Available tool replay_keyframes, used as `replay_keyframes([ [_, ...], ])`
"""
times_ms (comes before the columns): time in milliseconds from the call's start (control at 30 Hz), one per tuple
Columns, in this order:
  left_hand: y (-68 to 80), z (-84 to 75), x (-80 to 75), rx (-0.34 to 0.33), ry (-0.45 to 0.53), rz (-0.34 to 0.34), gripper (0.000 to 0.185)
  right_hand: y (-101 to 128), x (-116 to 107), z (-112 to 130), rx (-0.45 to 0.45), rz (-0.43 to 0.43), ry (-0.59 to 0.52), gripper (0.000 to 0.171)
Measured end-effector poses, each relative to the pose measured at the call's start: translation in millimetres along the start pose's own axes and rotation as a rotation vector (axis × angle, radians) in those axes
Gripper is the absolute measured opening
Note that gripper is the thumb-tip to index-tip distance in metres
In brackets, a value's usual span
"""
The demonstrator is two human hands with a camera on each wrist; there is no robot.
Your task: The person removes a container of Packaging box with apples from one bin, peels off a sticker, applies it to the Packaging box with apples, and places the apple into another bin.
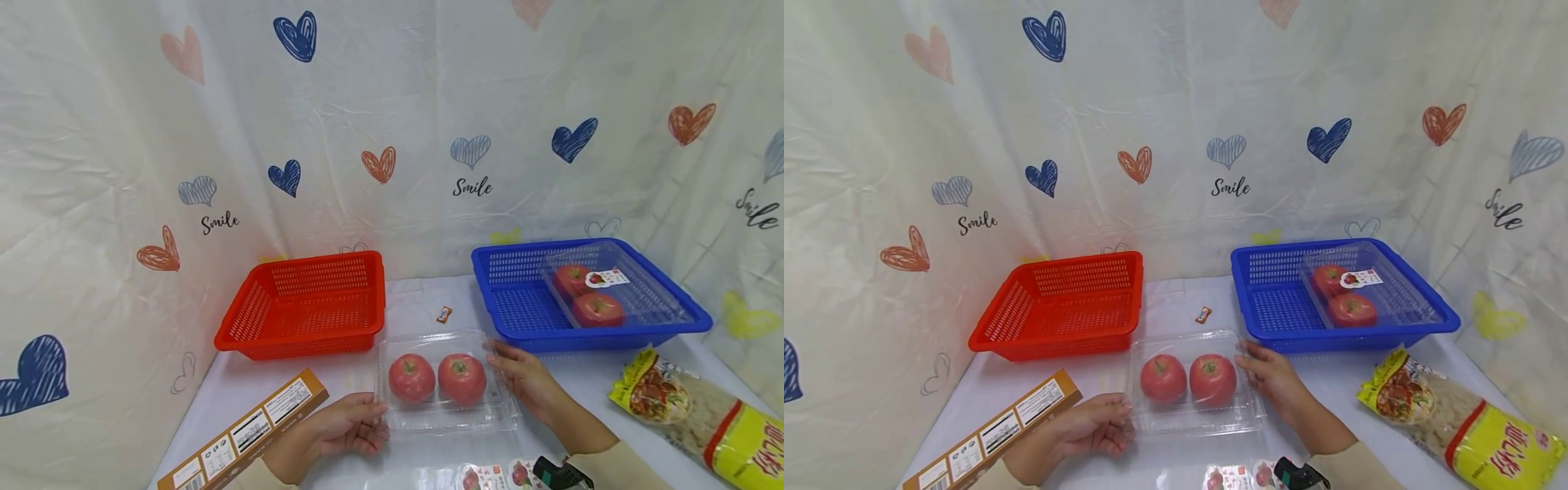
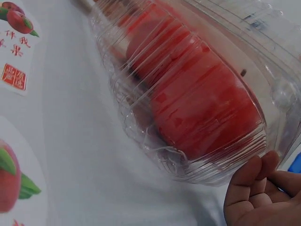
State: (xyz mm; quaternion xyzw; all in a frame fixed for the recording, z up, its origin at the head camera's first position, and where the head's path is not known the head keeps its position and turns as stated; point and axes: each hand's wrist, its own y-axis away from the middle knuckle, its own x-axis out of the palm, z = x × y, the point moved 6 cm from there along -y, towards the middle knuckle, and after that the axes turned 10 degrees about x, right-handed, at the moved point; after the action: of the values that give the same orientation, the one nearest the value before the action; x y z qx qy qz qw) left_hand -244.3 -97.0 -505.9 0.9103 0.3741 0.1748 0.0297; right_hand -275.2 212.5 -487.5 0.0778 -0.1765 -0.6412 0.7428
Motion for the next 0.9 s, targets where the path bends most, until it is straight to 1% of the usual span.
replay_keyframes([
  [67,-0.4,0.8,0.9,0.002,-0.006,-0.011,0.031,-1,-2,-3,0.002,-0.008,0.006,0.069],
  [133,-0.2,1.1,0.1,0.018,-0.035,-0.04,0.031,-1,-3,-4,0.001,-0.01,0.023,0.07],
  [200,0.7,1.1,-2.4,0.039,-0.088,-0.087,0.03,0,-4,-4,-0.006,-0.013,0.061,0.07],
  [300,4.2,-1.8,-6.6,0.086,-0.204,-0.151,0.033,6,-7,-2,-0.016,-0.041,0.164,0.07],
  [367,7.9,-3.9,-8.7,0.104,-0.275,-0.161,0.041,13,-11,0,-0.021,-0.067,0.228,0.069],
  [467,16.1,-7.3,-8.4,0.13,-0.348,-0.107,0.054,25,-21,2,-0.021,-0.08,0.278,0.068],
  [533,22.4,-9.0,-6.5,0.145,-0.383,-0.041,0.055,33,-28,1,-0.023,-0.075,0.298,0.066],
  [600,28.8,-10.7,-5.0,0.157,-0.454,0.0,0.047,41,-36,0,-0.038,-0.058,0.34,0.061],
  [667,34.0,-11.3,-3.6,0.152,-0.537,0.009,0.034,48,-43,-2,-0.065,-0.043,0.427,0.055],
  [733,37.5,-10.0,-2.0,0.133,-0.621,-0.006,0.024,54,-46,-4,-0.1,-0.013,0.578,0.047],
  [800,39.4,-7.3,1.8,0.122,-0.696,-0.025,0.022,60,-46,-8,-0.126,0.046,0.727,0.039],
  [900,39.1,-1.3,11.4,0.138,-0.79,-0.045,0.023,68,-40,-16,-0.108,0.163,0.889,0.033],
])
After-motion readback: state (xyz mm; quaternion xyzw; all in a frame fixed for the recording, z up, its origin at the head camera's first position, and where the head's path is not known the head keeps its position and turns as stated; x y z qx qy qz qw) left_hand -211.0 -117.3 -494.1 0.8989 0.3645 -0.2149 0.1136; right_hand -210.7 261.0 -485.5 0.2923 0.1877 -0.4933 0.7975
